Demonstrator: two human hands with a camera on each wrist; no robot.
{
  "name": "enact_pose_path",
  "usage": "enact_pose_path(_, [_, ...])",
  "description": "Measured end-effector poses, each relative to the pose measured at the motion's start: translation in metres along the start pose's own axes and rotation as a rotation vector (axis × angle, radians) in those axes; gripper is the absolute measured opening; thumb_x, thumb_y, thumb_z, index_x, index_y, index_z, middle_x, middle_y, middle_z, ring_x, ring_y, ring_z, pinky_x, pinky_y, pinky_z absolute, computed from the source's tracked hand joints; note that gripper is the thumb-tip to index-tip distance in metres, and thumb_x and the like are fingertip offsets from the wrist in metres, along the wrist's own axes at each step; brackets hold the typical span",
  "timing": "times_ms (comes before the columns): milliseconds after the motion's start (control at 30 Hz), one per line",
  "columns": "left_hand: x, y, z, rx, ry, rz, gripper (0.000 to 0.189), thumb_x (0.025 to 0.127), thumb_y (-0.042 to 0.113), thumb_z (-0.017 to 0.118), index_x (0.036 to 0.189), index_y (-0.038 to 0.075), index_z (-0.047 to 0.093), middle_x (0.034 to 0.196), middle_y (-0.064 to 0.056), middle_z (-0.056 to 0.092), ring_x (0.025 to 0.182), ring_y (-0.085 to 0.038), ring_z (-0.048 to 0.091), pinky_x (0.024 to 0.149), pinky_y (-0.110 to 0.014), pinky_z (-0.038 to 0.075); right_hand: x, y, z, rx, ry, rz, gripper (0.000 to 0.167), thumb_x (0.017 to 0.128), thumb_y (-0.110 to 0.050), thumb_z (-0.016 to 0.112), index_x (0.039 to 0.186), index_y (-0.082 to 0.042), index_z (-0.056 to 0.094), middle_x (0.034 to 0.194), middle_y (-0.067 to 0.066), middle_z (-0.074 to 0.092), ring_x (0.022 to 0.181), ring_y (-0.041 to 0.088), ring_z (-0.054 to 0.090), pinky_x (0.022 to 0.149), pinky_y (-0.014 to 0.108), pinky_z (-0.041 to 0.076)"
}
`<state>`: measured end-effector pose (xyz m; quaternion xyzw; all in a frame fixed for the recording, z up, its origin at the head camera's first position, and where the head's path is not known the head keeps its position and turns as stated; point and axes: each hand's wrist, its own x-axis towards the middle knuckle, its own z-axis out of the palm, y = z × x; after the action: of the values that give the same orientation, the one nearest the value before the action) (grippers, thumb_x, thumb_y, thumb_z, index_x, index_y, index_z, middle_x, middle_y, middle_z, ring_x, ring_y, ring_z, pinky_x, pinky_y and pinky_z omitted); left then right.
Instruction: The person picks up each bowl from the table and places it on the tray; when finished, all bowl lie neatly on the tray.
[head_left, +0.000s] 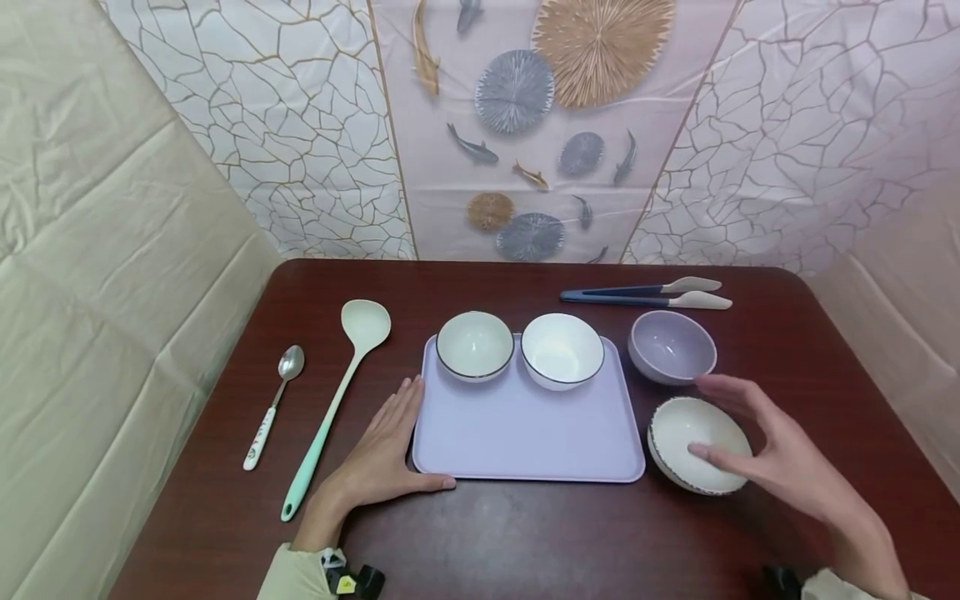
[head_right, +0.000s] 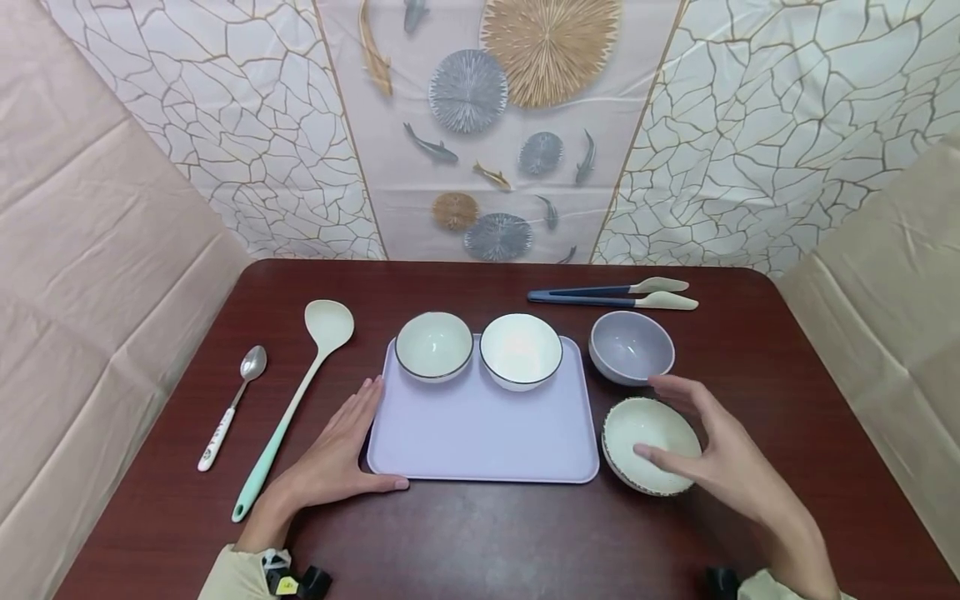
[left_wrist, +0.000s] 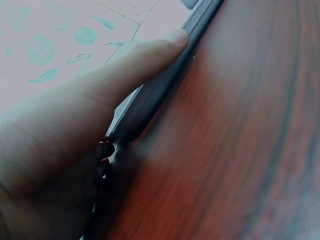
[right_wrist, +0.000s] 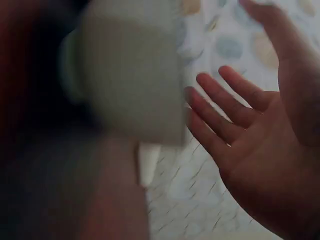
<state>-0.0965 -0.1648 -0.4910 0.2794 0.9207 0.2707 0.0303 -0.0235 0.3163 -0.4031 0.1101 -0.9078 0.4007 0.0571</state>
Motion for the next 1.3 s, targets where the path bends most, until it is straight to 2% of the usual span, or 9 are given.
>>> enact_pose_path(167, [0.000,0.000,0.001,-0.004,-0.002,-0.006,0.134,0.067,0.079,0.068,0.157,0.004,0.003,0.163,-0.011,0.006,0.149,-0.023,0.001,0.119,-0.041,0.008,-0.013,0.019,0.006,0.022,-0.077,0.003,0.111,0.063,-0.011,0.094,0.152,-0.017,0.028,0.142,0.008,0.040,0.117,0.012,0.043,0.088,0.009,0.036])
enact_pose_path(333, [0.000,0.001,0.002,-0.010,-0.003,-0.012,0.134,0.066,0.080,0.067,0.157,0.005,0.003,0.163,-0.011,0.006,0.149,-0.024,0.002,0.119,-0.042,0.008,-0.016,0.025,0.010,0.011,-0.121,-0.008,0.122,0.058,-0.015,0.097,0.154,-0.018,0.021,0.141,0.006,0.041,0.113,0.017,0.044,0.088,0.010,0.035])
enact_pose_path(500, [0.000,0.001,0.002,-0.014,-0.008,-0.020,0.134,0.067,0.080,0.067,0.157,0.004,0.003,0.163,-0.011,0.006,0.149,-0.023,0.001,0.119,-0.042,0.008,-0.015,0.028,0.012,-0.081,-0.084,-0.014,0.121,0.054,-0.024,0.099,0.151,-0.014,0.027,0.134,0.007,0.046,0.106,0.012,0.046,0.084,0.007,0.035])
enact_pose_path(633, [0.000,0.001,0.002,-0.009,-0.009,-0.028,0.134,0.066,0.080,0.067,0.157,0.005,0.003,0.163,-0.010,0.005,0.149,-0.022,0.000,0.119,-0.041,0.007,-0.010,0.026,0.013,-0.143,-0.009,0.015,0.121,0.049,-0.030,0.100,0.148,-0.014,0.032,0.130,0.009,0.049,0.101,0.010,0.048,0.080,0.006,0.036])
enact_pose_path(767, [0.001,0.001,0.002,-0.007,-0.011,-0.032,0.134,0.067,0.080,0.067,0.157,0.005,0.003,0.163,-0.010,0.005,0.149,-0.022,0.000,0.119,-0.041,0.007,-0.001,0.018,0.007,-0.123,0.084,0.052,0.122,0.050,-0.023,0.100,0.149,-0.013,0.029,0.132,0.014,0.046,0.102,0.006,0.046,0.078,0.004,0.035])
enact_pose_path(867, [0.002,0.002,0.002,-0.009,-0.011,-0.033,0.134,0.067,0.080,0.067,0.157,0.005,0.003,0.163,-0.009,0.004,0.149,-0.022,0.000,0.119,-0.041,0.007,0.009,0.009,0.001,-0.099,0.125,0.057,0.123,0.051,-0.017,0.099,0.150,-0.013,0.026,0.133,0.018,0.043,0.108,0.017,0.047,0.077,0.004,0.035])
enact_pose_path(967, [0.003,0.002,0.002,-0.011,-0.011,-0.031,0.134,0.067,0.080,0.067,0.157,0.005,0.003,0.163,-0.009,0.004,0.149,-0.022,0.000,0.119,-0.041,0.007,0.016,0.000,0.002,-0.093,0.140,0.068,0.123,0.052,-0.018,0.100,0.150,-0.013,0.026,0.133,0.018,0.044,0.106,0.028,0.046,0.077,0.004,0.035])
enact_pose_path(1133, [0.005,0.004,0.001,0.000,-0.019,-0.034,0.134,0.067,0.081,0.066,0.157,0.005,0.003,0.163,-0.009,0.004,0.149,-0.022,0.000,0.119,-0.040,0.007,0.029,-0.025,0.016,-0.039,0.098,0.058,0.120,0.053,-0.020,0.099,0.148,-0.010,0.026,0.131,0.015,0.046,0.106,0.022,0.048,0.080,0.006,0.037])
enact_pose_path(1300, [0.007,0.005,0.000,0.008,-0.020,-0.036,0.134,0.067,0.081,0.066,0.157,0.005,0.003,0.163,-0.010,0.004,0.149,-0.022,0.000,0.119,-0.040,0.006,0.049,-0.057,0.054,0.063,-0.038,-0.009,0.118,0.053,-0.033,0.099,0.146,-0.015,0.028,0.133,0.004,0.046,0.111,0.021,0.051,0.089,0.024,0.043])
